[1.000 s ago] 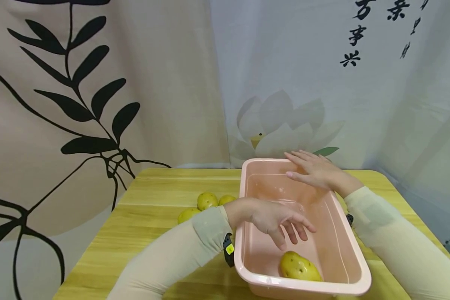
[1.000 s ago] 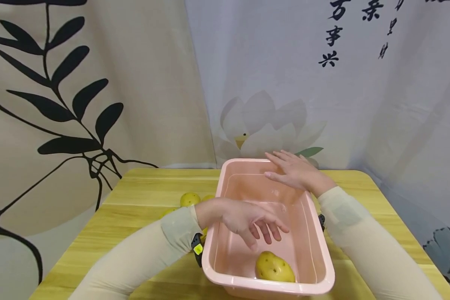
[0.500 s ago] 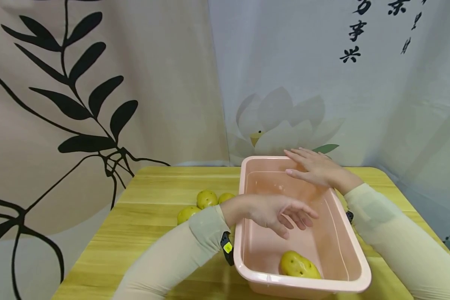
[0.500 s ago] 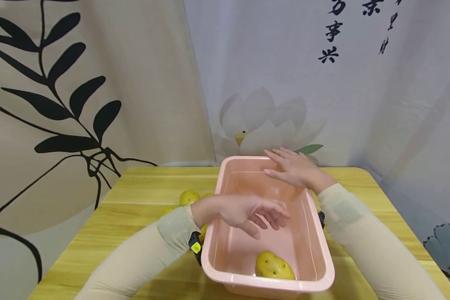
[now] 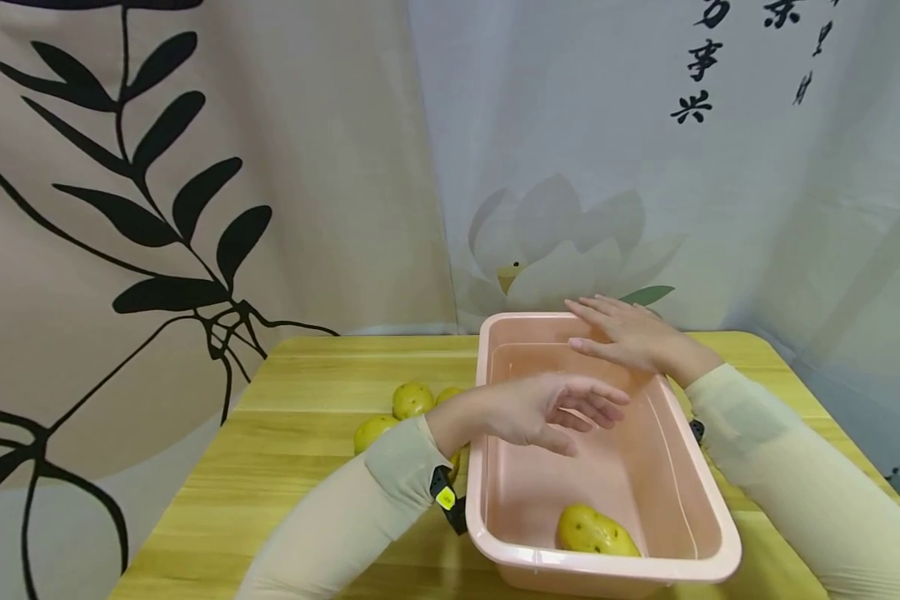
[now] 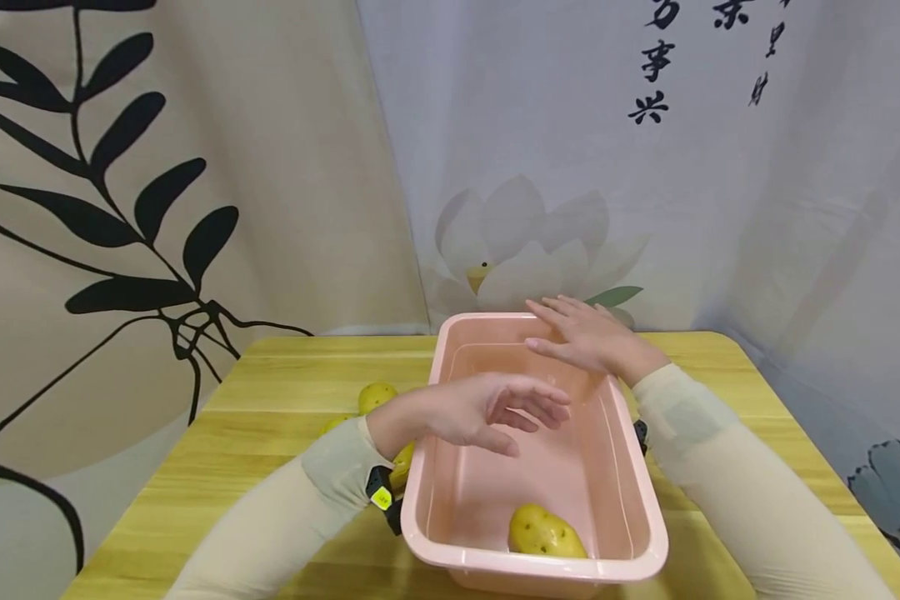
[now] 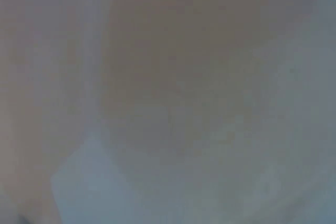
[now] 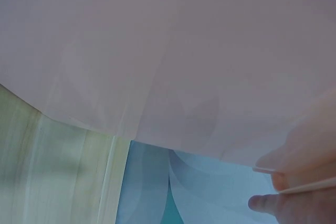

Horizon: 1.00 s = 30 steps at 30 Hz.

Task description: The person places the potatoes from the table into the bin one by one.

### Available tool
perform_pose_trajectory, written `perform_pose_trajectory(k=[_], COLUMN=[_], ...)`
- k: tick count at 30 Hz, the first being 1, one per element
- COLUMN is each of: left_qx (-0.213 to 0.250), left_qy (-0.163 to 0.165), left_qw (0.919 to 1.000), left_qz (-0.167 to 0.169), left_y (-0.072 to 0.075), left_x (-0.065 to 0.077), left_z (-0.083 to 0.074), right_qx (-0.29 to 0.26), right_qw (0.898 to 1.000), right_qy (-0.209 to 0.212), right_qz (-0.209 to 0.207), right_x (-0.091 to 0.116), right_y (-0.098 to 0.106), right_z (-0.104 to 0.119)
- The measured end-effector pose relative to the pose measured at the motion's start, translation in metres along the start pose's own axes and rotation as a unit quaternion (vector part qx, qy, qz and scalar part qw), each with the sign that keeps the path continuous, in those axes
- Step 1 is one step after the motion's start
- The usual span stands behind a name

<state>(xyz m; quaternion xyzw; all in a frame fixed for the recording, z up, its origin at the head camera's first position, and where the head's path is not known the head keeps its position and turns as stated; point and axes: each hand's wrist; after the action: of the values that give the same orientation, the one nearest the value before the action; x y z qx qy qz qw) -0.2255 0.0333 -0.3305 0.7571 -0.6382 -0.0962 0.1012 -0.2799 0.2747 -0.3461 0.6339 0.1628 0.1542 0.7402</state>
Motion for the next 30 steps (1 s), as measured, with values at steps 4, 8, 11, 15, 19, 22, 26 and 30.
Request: perform_pose_trajectory(k=[4, 8, 11, 15, 19, 22, 26, 30], left_qx=[0.0, 0.004, 0.012, 0.024, 0.027, 0.021, 0.0, -0.008], left_qy=[-0.024, -0.046, -0.062, -0.084, -0.1, -0.109, -0.116, -0.121], left_qw=[0.9994, 0.998, 0.9965, 0.9939, 0.9911, 0.9895, 0.9876, 0.9843], left_qz=[-0.023, -0.044, -0.055, -0.067, -0.084, -0.093, -0.106, -0.128], left_y=[0.002, 0.003, 0.004, 0.004, 0.006, 0.011, 0.018, 0.023], left_x=[0.006, 0.012, 0.017, 0.026, 0.035, 0.044, 0.06, 0.076], left_z=[-0.002, -0.004, -0.006, -0.015, -0.022, -0.019, -0.02, -0.023], right_qx=[0.0, -0.001, -0.004, -0.006, 0.002, 0.007, 0.005, 0.003], right_qw=[1.0, 1.0, 1.0, 1.0, 1.0, 1.0, 1.0, 1.0], right_qy=[0.0, -0.001, 0.0, -0.001, 0.001, 0.001, -0.007, -0.011], right_qz=[-0.006, -0.001, 0.002, 0.001, 0.0, 0.005, 0.004, 0.007], right_x=[-0.002, -0.003, -0.003, -0.002, -0.002, -0.004, -0.007, -0.008], right_y=[0.001, 0.002, 0.003, 0.004, 0.003, 0.003, 0.001, -0.001], right_z=[0.0, -0.002, -0.002, -0.002, -0.003, -0.004, -0.004, -0.004])
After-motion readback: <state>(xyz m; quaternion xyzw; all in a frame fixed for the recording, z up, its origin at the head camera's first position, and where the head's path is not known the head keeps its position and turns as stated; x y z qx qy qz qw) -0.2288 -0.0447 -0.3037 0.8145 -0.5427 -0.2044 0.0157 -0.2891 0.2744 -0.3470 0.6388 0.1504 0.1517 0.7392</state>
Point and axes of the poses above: each hand's wrist, its own x-axis away from the middle knuckle, its own y-axis out of the back of the hand, z = x × y, and after that the axes turned 3 degrees about x, right-handed
